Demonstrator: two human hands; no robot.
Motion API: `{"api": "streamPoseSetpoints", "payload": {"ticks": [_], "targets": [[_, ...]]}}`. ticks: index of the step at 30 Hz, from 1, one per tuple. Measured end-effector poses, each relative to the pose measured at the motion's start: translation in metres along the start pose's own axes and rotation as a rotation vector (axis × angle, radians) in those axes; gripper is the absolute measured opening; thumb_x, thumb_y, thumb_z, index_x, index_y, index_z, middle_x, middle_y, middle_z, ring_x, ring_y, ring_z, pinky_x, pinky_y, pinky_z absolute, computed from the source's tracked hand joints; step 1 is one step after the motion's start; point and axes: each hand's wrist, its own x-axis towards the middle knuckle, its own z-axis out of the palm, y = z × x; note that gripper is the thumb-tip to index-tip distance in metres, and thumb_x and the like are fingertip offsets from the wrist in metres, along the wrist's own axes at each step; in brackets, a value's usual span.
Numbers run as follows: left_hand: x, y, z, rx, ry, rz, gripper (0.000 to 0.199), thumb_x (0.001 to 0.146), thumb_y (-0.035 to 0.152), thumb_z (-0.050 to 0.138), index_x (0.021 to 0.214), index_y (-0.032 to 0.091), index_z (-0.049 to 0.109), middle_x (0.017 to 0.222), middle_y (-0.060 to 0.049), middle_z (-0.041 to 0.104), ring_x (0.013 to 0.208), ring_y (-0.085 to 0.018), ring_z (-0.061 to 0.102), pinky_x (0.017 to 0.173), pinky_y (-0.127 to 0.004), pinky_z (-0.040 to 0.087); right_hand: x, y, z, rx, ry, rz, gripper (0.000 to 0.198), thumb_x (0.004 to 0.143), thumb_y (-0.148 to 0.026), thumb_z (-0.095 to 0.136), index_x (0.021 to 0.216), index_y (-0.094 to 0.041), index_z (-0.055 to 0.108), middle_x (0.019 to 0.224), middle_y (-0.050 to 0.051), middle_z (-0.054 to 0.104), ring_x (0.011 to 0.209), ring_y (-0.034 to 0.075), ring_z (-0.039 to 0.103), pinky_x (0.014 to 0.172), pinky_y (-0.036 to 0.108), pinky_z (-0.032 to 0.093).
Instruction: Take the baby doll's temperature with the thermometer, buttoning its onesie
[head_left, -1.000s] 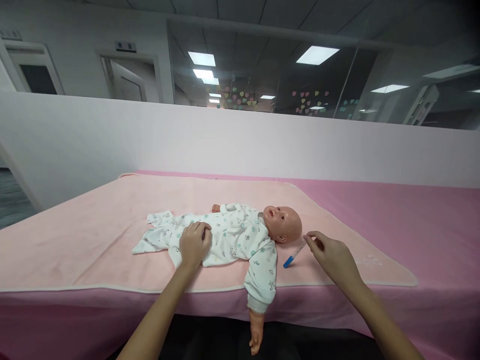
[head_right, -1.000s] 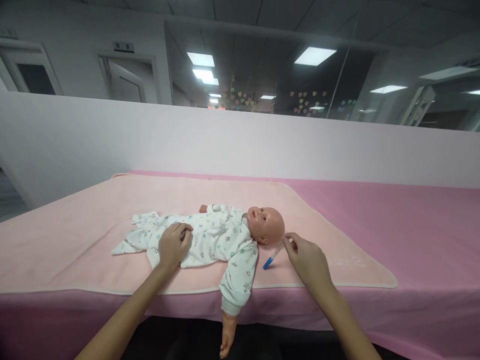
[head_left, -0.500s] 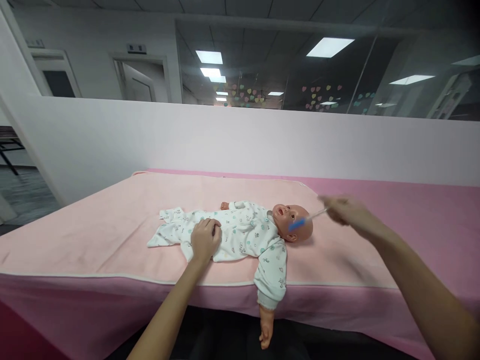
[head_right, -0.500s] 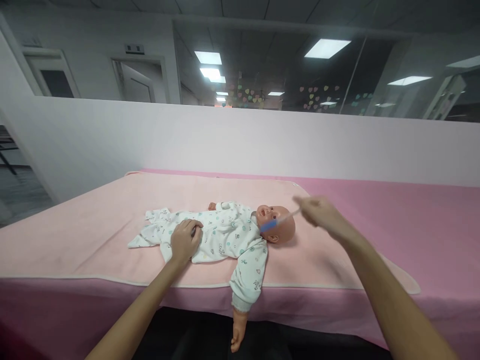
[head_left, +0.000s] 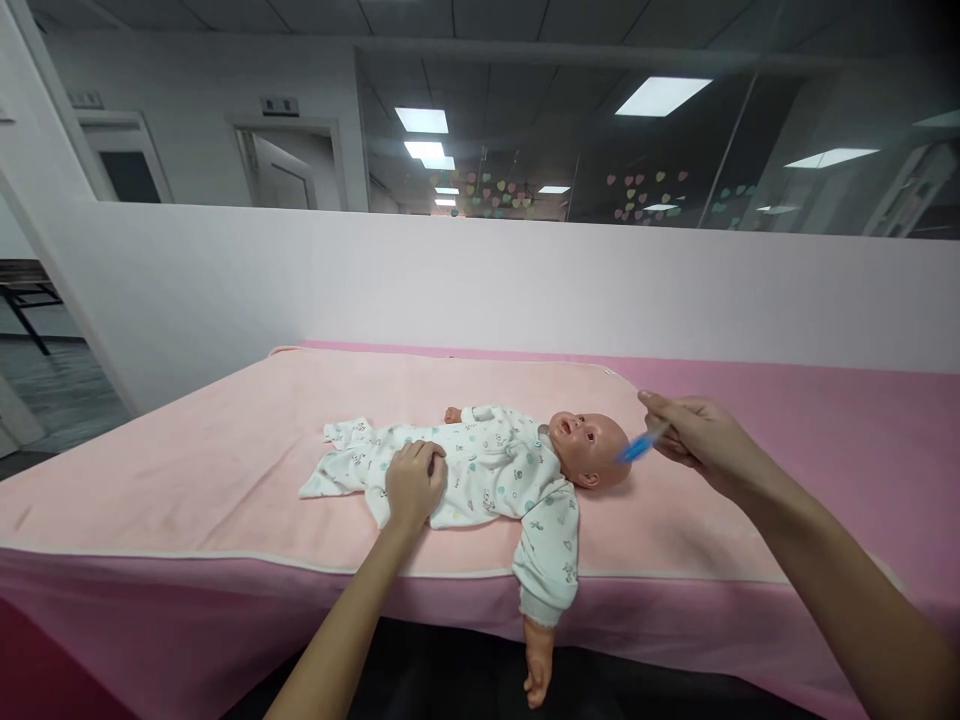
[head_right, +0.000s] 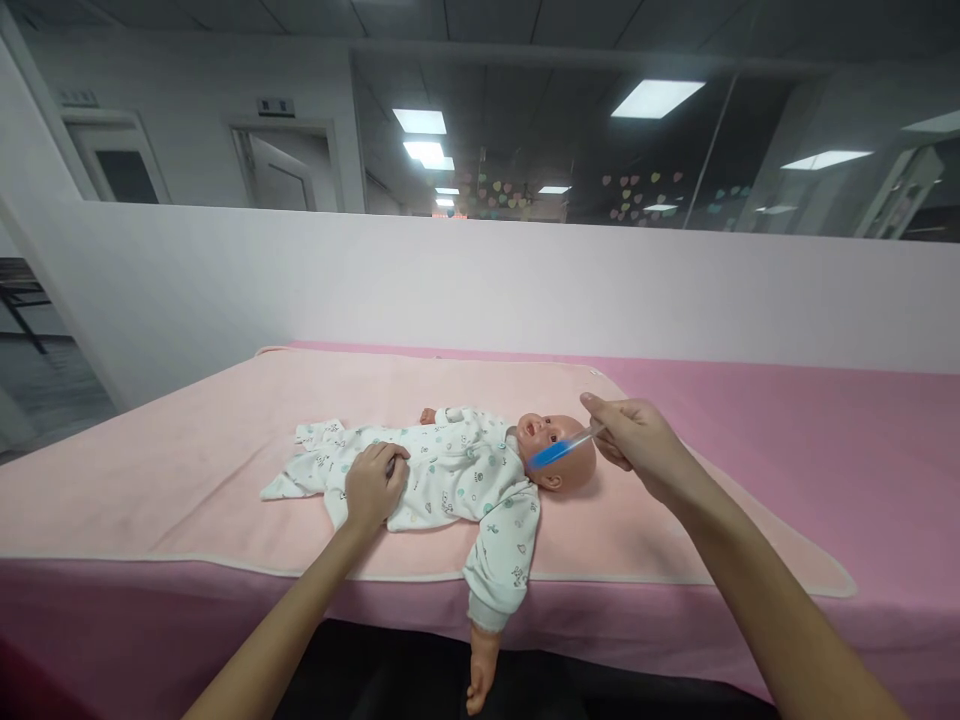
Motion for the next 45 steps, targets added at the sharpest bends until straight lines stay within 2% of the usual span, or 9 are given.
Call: {"api": "streamPoseSetpoints", "payload": {"ticks": [2,7,9,12,23,30,35,42,45], "targets": [[0.0,0.0,0.0,-0.003,0.004,0.002,0.015,0.079,0.017,0.043,0.073,0.021,0.056,0.076,0.0,0.061,0.075,-0.017,0.052,0.072,-0.031,0.038,-0.001,0.001,-0.003,0.044,-0.022,0.0,0.054,0.08,-0.054,0.048,0.042,-0.021,0.028,0.038,-0.007,0.024,0.036,0.005,0.022,0.035,0.021,0.018],[0.0,0.0,0.0,-0.001,0.006,0.008,0.014,0.079,0.018,0.043,0.073,0.02,0.056,0.075,0.0,0.061,0.076,-0.017,0.052,0.072,-0.031,0.038,-0.003,0.0,-0.008,0.045,0.034,-0.001,0.054,0.081,-0.055,0.046,0.044,-0.021,0.027,0.039,-0.007,0.024,0.036,0.004,0.02,0.035,0.021,0.018],[0.0,0.0,0.0,0.004,0.006,0.012,0.015,0.079,0.018,0.043,0.073,0.02,0.057,0.075,-0.001,0.061,0.076,-0.017,0.052,0.072,-0.031,0.038,-0.006,-0.001,-0.007,0.014,0.063,0.011,0.054,0.08,-0.055,0.047,0.044,-0.02,0.028,0.039,-0.007,0.023,0.036,0.004,0.021,0.036,0.021,0.018],[0.0,-0.001,0.001,0.009,0.007,0.015,0.015,0.079,0.018,0.043,0.074,0.02,0.057,0.075,-0.001,0.061,0.075,-0.017,0.053,0.072,-0.031,0.038,-0.01,-0.004,-0.006,-0.016,0.023,0.013,0.055,0.08,-0.056,0.045,0.044,-0.02,0.029,0.04,-0.007,0.023,0.037,0.005,0.021,0.037,0.021,0.019],[0.0,0.0,-0.001,0.001,0.004,0.009,0.015,0.079,0.018,0.043,0.073,0.02,0.057,0.075,-0.001,0.062,0.075,-0.017,0.053,0.072,-0.031,0.038,-0.017,0.005,-0.011,-0.175,0.134,-0.01,0.054,0.079,-0.057,0.047,0.043,-0.019,0.034,0.04,-0.006,0.024,0.038,0.006,0.021,0.038,0.022,0.02],[0.001,0.0,0.0,0.002,0.009,0.009,0.015,0.078,0.018,0.043,0.073,0.021,0.057,0.075,-0.001,0.062,0.075,-0.017,0.053,0.071,-0.031,0.038,-0.019,0.003,-0.013,0.006,0.007,0.006,0.054,0.08,-0.056,0.045,0.041,-0.021,0.033,0.037,-0.006,0.023,0.036,0.006,0.019,0.036,0.023,0.02],[0.001,0.0,0.0,0.006,0.01,0.007,0.015,0.078,0.018,0.043,0.073,0.021,0.057,0.075,-0.001,0.062,0.075,-0.017,0.053,0.071,-0.031,0.038,-0.021,0.003,-0.012,-0.014,0.048,0.016,0.054,0.079,-0.056,0.047,0.041,-0.021,0.033,0.036,-0.006,0.024,0.036,0.006,0.019,0.035,0.023,0.018],[0.0,0.0,0.0,-0.012,0.008,0.0,0.015,0.079,0.018,0.043,0.073,0.021,0.056,0.075,0.0,0.062,0.076,-0.017,0.053,0.072,-0.031,0.038,-0.019,0.004,-0.01,0.033,0.007,0.087,0.054,0.08,-0.057,0.045,0.043,-0.02,0.033,0.038,-0.007,0.023,0.035,0.005,0.02,0.036,0.022,0.016],[0.0,0.0,0.0,-0.008,0.007,-0.001,0.014,0.079,0.018,0.043,0.073,0.021,0.056,0.076,0.0,0.062,0.076,-0.017,0.053,0.072,-0.031,0.038,-0.019,0.006,-0.006,-0.035,0.072,0.062,0.054,0.079,-0.057,0.046,0.043,-0.02,0.032,0.04,-0.007,0.023,0.037,0.005,0.02,0.037,0.022,0.017]]}}
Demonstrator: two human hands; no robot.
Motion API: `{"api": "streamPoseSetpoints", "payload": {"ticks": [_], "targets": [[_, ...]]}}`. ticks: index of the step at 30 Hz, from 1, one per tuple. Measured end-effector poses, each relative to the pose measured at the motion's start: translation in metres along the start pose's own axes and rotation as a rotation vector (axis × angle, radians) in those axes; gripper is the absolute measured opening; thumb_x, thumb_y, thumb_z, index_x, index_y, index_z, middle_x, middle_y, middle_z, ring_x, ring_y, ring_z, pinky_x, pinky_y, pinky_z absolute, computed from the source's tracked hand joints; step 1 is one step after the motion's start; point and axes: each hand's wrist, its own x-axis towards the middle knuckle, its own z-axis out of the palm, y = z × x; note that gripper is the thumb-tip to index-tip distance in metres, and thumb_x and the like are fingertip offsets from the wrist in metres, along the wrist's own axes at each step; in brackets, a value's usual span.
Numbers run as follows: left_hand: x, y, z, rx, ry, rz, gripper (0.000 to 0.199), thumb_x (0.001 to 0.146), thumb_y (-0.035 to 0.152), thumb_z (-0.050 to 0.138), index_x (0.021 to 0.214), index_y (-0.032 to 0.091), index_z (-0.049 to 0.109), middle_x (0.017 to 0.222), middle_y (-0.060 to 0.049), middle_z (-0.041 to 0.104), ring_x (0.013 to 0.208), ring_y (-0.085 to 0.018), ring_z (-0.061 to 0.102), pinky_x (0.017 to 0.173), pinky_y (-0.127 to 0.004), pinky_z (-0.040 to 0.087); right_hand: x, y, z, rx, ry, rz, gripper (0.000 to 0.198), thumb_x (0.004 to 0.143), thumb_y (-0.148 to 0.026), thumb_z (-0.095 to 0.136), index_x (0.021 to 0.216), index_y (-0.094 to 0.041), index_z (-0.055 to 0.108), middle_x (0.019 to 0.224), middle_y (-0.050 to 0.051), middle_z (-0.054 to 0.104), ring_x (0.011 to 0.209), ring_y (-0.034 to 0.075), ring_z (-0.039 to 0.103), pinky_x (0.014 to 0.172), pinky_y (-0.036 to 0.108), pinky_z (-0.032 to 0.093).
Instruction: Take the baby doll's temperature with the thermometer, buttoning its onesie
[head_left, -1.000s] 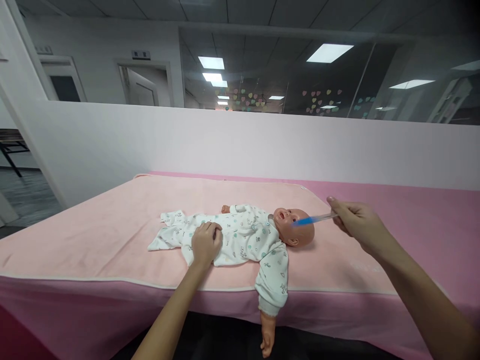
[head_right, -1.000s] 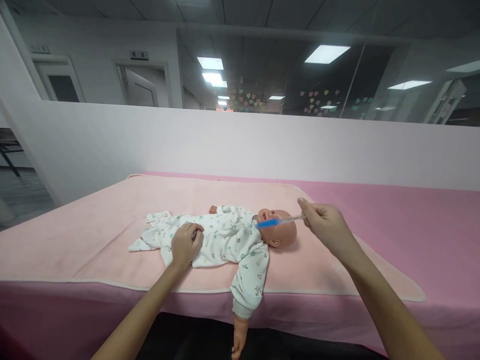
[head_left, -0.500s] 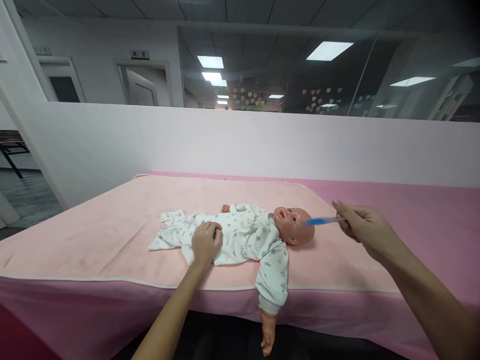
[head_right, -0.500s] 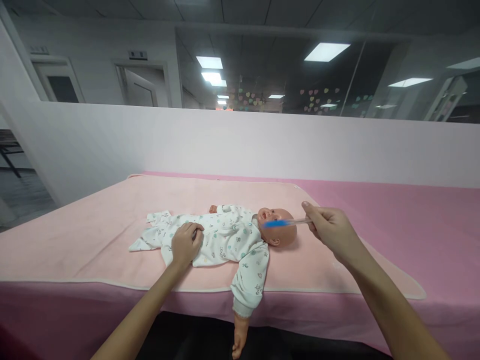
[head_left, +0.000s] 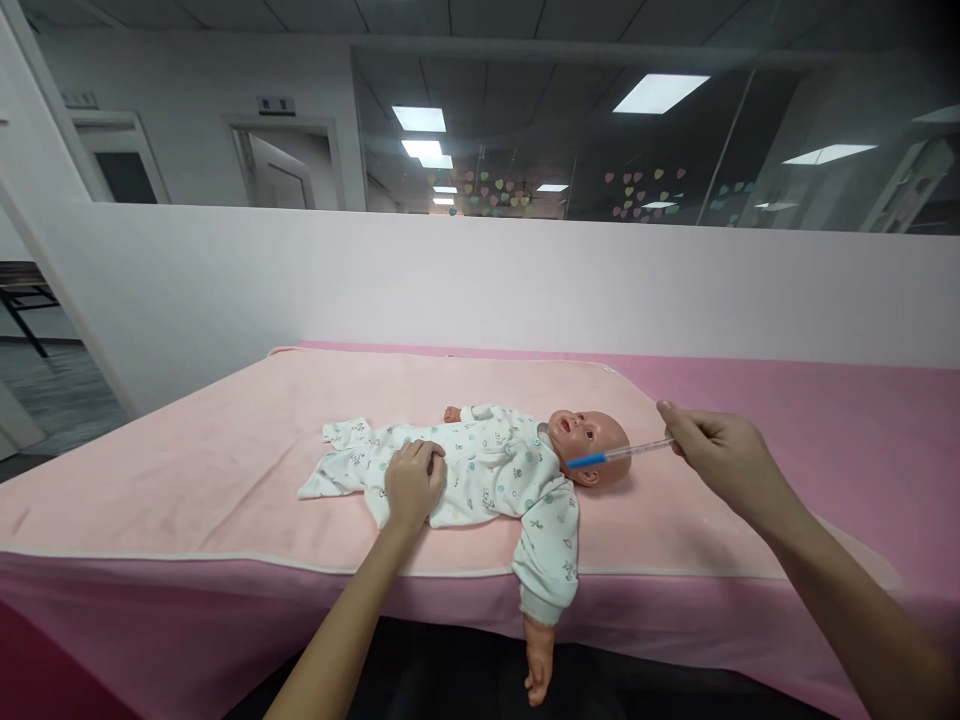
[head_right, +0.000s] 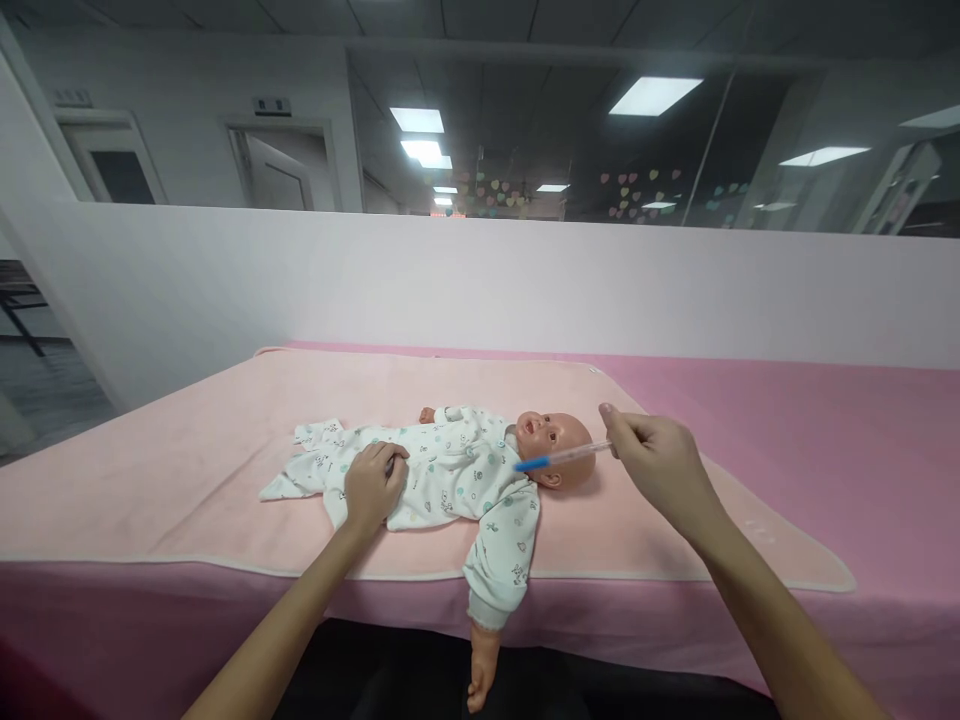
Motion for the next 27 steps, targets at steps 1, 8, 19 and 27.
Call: {"api": "streamPoseSetpoints", "payload": {"ticks": [1,8,19,27], "targets": [[0.0,0.0,0.0,0.001,-0.002,-0.001,0.014,0.079,0.018,0.043,0.073,0.021,0.056,0.076,0.0,0.062,0.076,-0.017,0.053,0.072,-0.031,0.038,0.0,0.001,0.002,-0.02,0.014,-0.008,0.054,0.079,-0.057,0.046,0.043,-0.02,0.033,0.04,-0.007,0.023,0.037,0.005,0.02,0.037,0.021,0.017],[0.0,0.0,0.0,0.008,-0.011,-0.005,0.014,0.079,0.018,0.044,0.074,0.021,0.056,0.076,0.0,0.062,0.077,-0.017,0.053,0.073,-0.031,0.038,0.004,0.01,0.012,0.067,-0.062,0.014,0.052,0.078,-0.056,0.049,0.045,-0.02,0.031,0.041,-0.007,0.022,0.036,0.004,0.018,0.036,0.021,0.015],[0.0,-0.001,0.001,0.004,-0.002,0.005,0.014,0.079,0.017,0.043,0.074,0.021,0.056,0.076,0.0,0.062,0.076,-0.017,0.053,0.072,-0.03,0.037,0.009,0.014,0.026,0.212,-0.061,0.063,0.051,0.078,-0.053,0.049,0.046,-0.021,0.025,0.043,-0.008,0.02,0.037,0.004,0.016,0.036,0.021,0.015],[0.0,-0.001,0.001,-0.003,0.006,0.014,0.014,0.079,0.017,0.044,0.073,0.021,0.056,0.076,0.0,0.062,0.075,-0.017,0.053,0.072,-0.03,0.037,-0.001,0.108,0.015,-0.092,0.098,0.281,0.048,0.073,-0.056,0.047,0.045,-0.021,0.031,0.038,-0.007,0.024,0.036,0.007,0.022,0.039,0.022,0.019]]}}
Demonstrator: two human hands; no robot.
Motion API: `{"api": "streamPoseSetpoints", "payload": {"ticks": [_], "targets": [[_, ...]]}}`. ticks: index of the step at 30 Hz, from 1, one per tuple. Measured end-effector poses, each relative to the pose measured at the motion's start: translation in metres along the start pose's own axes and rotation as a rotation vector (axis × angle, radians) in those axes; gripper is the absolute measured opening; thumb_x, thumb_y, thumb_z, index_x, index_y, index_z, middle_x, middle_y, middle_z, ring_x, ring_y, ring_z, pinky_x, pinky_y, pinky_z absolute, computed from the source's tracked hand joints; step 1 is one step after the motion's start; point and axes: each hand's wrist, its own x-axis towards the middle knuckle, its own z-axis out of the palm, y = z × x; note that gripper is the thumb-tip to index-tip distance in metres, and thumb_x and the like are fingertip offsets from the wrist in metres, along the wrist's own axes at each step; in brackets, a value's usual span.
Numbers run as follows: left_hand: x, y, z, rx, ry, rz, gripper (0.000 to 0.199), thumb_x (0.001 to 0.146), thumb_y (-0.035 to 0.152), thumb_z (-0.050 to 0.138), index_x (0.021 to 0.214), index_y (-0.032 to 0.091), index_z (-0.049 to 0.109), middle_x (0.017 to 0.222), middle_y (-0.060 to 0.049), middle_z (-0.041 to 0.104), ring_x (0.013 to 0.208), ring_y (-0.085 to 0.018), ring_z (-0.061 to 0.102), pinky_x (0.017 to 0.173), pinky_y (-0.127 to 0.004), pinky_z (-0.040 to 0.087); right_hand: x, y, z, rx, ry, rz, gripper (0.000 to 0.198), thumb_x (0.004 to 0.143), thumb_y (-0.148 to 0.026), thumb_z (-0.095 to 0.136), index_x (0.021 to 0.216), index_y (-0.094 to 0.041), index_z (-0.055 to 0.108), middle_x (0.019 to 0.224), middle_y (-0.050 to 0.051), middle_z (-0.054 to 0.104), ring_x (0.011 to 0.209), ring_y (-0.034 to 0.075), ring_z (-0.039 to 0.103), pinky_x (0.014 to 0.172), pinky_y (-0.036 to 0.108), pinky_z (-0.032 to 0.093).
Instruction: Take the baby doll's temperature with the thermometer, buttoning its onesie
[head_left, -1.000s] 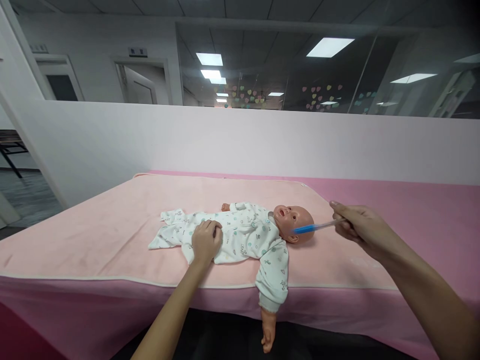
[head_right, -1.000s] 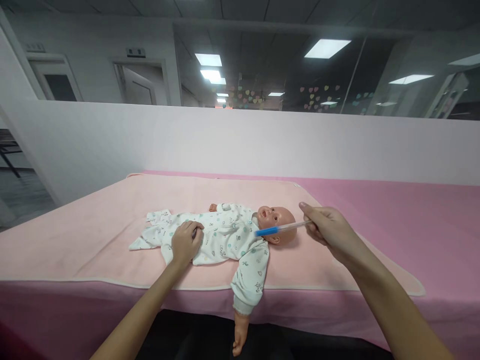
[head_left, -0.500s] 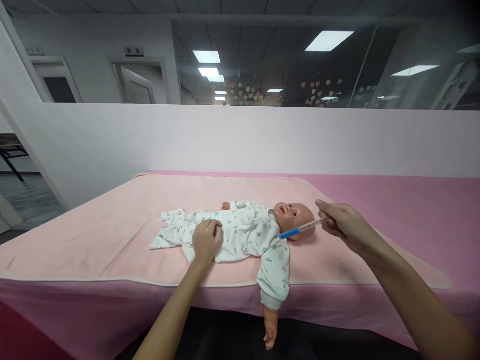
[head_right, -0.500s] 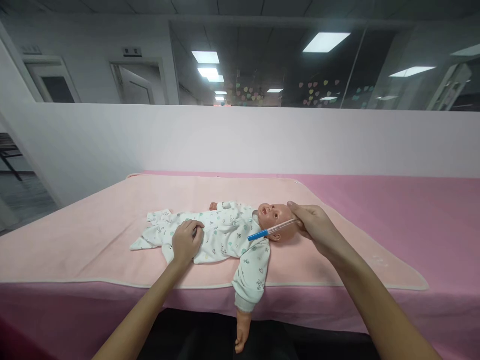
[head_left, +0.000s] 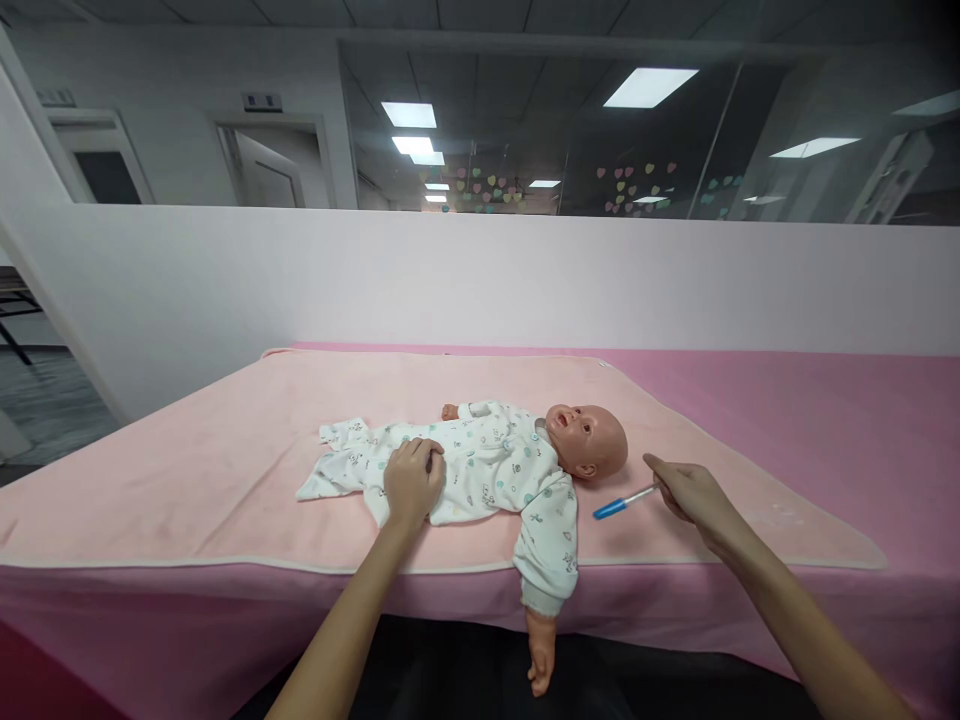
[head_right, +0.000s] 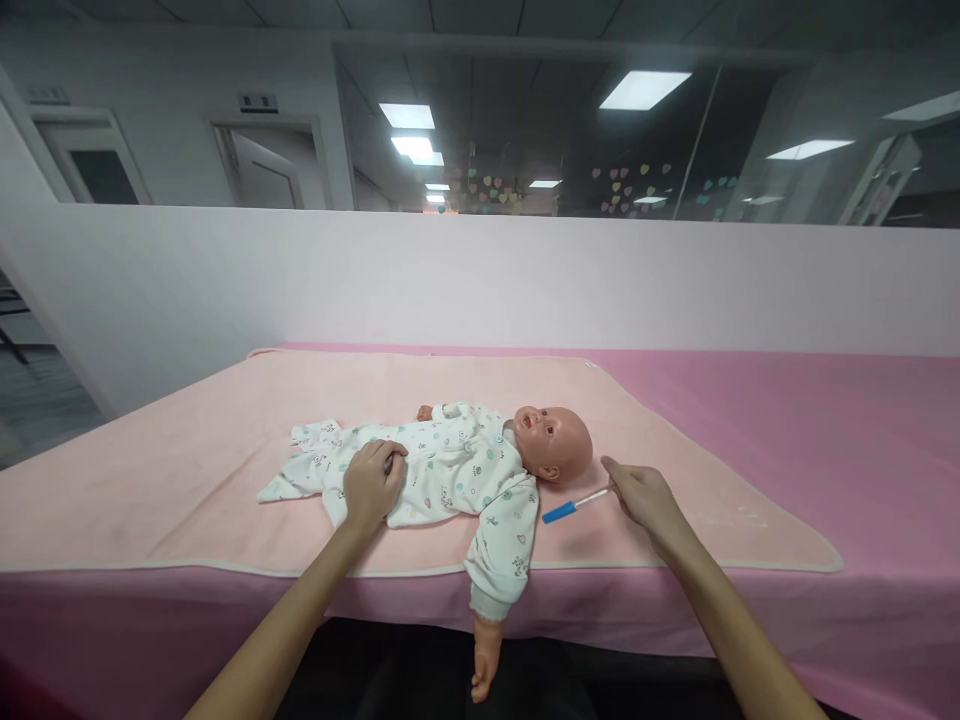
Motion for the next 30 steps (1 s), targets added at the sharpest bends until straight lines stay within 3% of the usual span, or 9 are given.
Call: {"api": "streamPoseSetpoints", "payload": {"ticks": [4,7,9,15,23,30], "targets": [[0.0,0.0,0.001,-0.001,0.01,-0.002,0.014,0.079,0.017,0.044,0.073,0.021,0.056,0.075,0.001,0.062,0.075,-0.017,0.053,0.073,-0.03,0.038,0.014,0.04,0.001,-0.494,0.136,-0.029,0.046,0.075,-0.053,0.042,0.045,-0.019,0.047,0.042,0.001,0.043,0.047,0.017,0.046,0.048,0.026,0.033],[0.0,0.0,0.001,0.001,0.012,-0.002,0.014,0.079,0.017,0.044,0.073,0.021,0.056,0.075,0.001,0.062,0.076,-0.017,0.053,0.073,-0.03,0.038,0.018,0.047,0.006,-0.819,0.186,0.04,0.049,0.079,-0.051,0.033,0.065,-0.018,0.066,0.062,0.011,0.062,0.065,0.027,0.059,0.055,0.032,0.038],[0.0,-0.001,0.001,-0.001,0.011,-0.002,0.014,0.079,0.017,0.044,0.073,0.021,0.056,0.075,0.001,0.062,0.076,-0.017,0.053,0.073,-0.03,0.038,0.019,0.045,0.01,-0.93,0.205,0.079,0.053,0.082,-0.049,0.027,0.078,-0.017,0.07,0.074,0.015,0.066,0.075,0.031,0.062,0.061,0.035,0.041],[0.0,0.0,0.002,0.002,0.008,-0.009,0.014,0.079,0.017,0.044,0.072,0.021,0.057,0.075,0.0,0.062,0.075,-0.017,0.053,0.072,-0.031,0.038,0.024,0.043,0.018,-0.998,0.207,0.141,0.058,0.086,-0.045,0.023,0.086,-0.01,0.07,0.085,0.019,0.066,0.084,0.032,0.063,0.068,0.038,0.044],[0.0,0.001,0.001,0.001,0.006,-0.014,0.015,0.078,0.018,0.044,0.073,0.021,0.057,0.076,0.0,0.063,0.075,-0.018,0.054,0.071,-0.03,0.038,0.028,0.043,0.016,-0.924,0.165,0.182,0.072,0.086,-0.057,0.018,0.089,-0.006,0.069,0.087,0.022,0.065,0.086,0.035,0.062,0.07,0.041,0.044],[0.0,-0.001,0.0,0.011,0.015,0.01,0.016,0.079,0.018,0.043,0.073,0.021,0.057,0.075,-0.001,0.062,0.075,-0.018,0.053,0.072,-0.031,0.037,0.004,0.016,0.021,-0.876,0.33,-0.04,0.051,0.082,-0.052,0.039,0.089,-0.013,0.07,0.08,0.018,0.065,0.078,0.027,0.062,0.063,0.033,0.043]]}}
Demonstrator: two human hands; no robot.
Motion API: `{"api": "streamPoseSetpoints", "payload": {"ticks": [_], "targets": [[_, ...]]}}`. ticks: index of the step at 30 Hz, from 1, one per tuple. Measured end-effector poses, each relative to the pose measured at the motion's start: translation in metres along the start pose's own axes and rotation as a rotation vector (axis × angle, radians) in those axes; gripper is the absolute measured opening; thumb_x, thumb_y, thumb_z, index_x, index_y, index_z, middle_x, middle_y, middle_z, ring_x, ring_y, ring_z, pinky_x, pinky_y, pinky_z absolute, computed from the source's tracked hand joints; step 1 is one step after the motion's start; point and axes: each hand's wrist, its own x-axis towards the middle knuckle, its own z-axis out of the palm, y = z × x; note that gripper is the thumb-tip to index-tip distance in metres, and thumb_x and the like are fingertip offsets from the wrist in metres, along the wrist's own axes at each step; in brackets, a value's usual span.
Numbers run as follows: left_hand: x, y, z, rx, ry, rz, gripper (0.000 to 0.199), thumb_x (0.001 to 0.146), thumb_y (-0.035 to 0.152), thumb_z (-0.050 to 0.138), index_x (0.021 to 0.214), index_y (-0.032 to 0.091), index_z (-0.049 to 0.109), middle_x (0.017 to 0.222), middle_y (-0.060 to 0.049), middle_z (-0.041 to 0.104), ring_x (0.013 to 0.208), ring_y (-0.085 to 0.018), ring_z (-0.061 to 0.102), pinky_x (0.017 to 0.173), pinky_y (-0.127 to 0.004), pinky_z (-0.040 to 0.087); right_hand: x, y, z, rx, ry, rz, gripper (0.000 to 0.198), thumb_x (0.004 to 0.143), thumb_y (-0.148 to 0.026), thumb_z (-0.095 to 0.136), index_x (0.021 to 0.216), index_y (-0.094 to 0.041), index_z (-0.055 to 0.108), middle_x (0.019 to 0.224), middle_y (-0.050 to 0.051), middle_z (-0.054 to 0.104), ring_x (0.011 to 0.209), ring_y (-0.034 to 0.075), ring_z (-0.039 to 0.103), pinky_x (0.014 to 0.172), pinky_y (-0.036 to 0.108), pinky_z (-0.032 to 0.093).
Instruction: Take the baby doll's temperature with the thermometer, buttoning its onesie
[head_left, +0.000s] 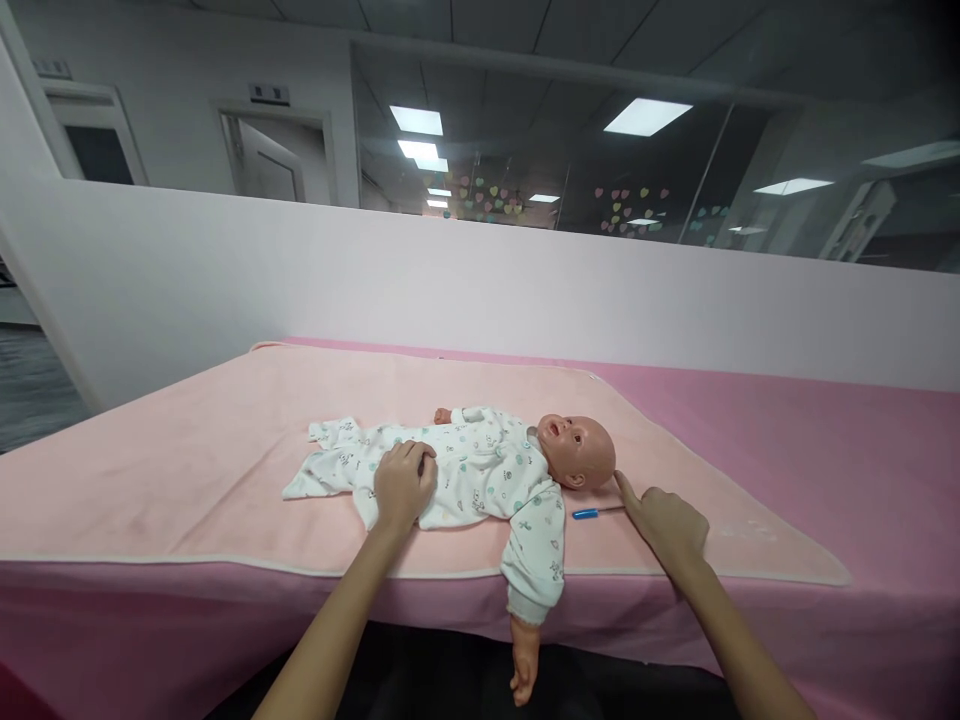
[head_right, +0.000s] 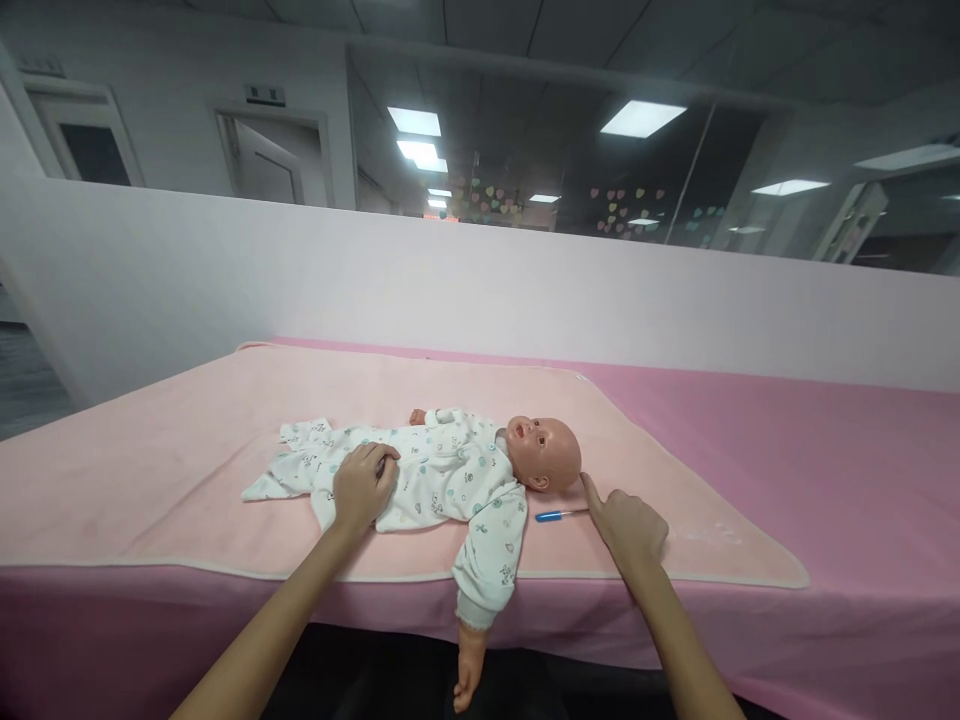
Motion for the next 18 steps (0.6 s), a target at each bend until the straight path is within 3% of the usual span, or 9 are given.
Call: {"api": "streamPoseSetpoints", "payload": {"ticks": [5,9,11,14,18], "targets": [[0.0,0.0,0.0,-0.001,0.002,0.005,0.015,0.078,0.017,0.043,0.072,0.021,0.057,0.075,-0.001,0.062,0.074,-0.018,0.053,0.071,-0.031,0.037,-0.021,-0.019,-0.008,0.034,0.113,0.04,0.055,0.084,-0.053,0.032,0.059,-0.017,0.066,0.06,0.014,0.062,0.058,0.023,0.058,0.05,0.029,0.033],[0.001,-0.001,0.0,-0.002,0.011,0.002,0.016,0.077,0.019,0.044,0.072,0.021,0.058,0.074,-0.001,0.062,0.074,-0.018,0.054,0.071,-0.031,0.038,-0.035,-0.069,-0.002,0.346,0.232,-0.321,0.049,0.086,-0.044,0.034,0.052,-0.018,0.059,0.051,0.005,0.058,0.047,0.014,0.049,0.048,0.024,0.028],[0.001,-0.001,0.0,0.005,0.011,-0.002,0.016,0.077,0.018,0.044,0.072,0.021,0.058,0.074,-0.001,0.062,0.074,-0.017,0.053,0.071,-0.031,0.038,-0.034,-0.1,0.004,0.512,0.298,-0.454,0.04,0.086,-0.036,0.035,0.062,-0.018,0.061,0.059,0.004,0.062,0.052,0.013,0.052,0.05,0.023,0.031],[0.001,0.0,-0.001,0.001,0.007,-0.001,0.016,0.078,0.018,0.043,0.072,0.021,0.058,0.075,-0.001,0.062,0.074,-0.017,0.053,0.071,-0.03,0.038,-0.029,-0.136,0.014,0.631,0.365,-0.502,0.026,0.084,-0.029,0.04,0.086,-0.017,0.062,0.085,0.005,0.066,0.07,0.016,0.058,0.055,0.022,0.036],[-0.001,0.002,-0.003,-0.039,0.011,-0.045,0.015,0.077,0.018,0.044,0.071,0.021,0.058,0.073,0.0,0.061,0.074,-0.016,0.053,0.071,-0.029,0.039,-0.029,-0.151,0.028,0.648,0.331,-0.527,0.024,0.082,-0.024,0.04,0.094,-0.017,0.059,0.089,0.005,0.065,0.075,0.017,0.058,0.056,0.023,0.038]]}}
